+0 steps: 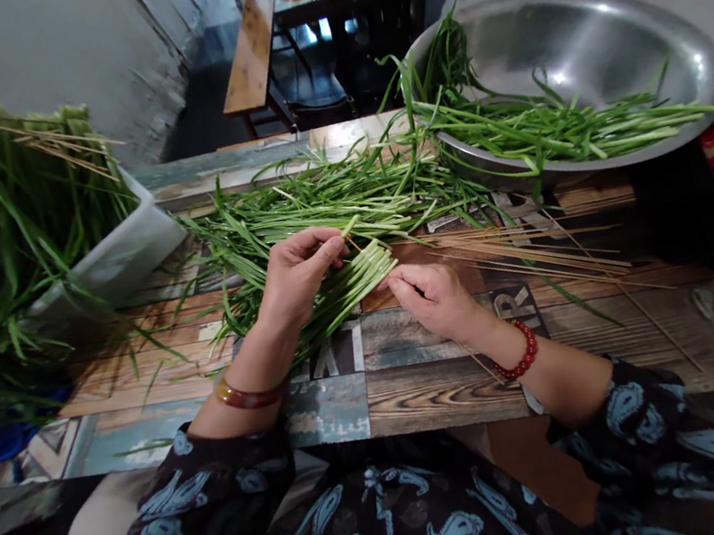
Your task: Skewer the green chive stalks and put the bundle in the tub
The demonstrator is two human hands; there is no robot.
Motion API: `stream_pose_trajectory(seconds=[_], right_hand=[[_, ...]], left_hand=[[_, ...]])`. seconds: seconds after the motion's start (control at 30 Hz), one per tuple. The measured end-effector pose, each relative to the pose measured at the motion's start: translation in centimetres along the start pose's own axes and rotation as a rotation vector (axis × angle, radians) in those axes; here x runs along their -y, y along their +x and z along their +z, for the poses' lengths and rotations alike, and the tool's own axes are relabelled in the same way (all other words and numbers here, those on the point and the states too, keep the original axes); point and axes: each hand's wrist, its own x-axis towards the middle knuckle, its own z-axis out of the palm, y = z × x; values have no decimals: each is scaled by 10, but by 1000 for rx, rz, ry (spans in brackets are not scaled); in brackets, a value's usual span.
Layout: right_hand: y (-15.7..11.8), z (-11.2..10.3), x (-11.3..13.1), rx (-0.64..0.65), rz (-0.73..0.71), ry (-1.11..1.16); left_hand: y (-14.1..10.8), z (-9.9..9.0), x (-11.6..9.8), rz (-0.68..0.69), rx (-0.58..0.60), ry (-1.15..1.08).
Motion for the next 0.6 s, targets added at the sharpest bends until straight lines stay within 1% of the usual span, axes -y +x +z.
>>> stream_pose_trajectory(seconds=[0.23,0.4,0.5,0.6], right_hand=[[-1,2,5,-40,20,-11],[0,4,4,-54,-6,-27],[0,4,3,-52,-21,-51],[0,3,3,-46,-41,-66]], left_hand=[[-1,0,2,39,-30,37],[-1,1,2,58,-39,60],[-1,0,1,44,-22,61],[0,-2,1,32,20,70]])
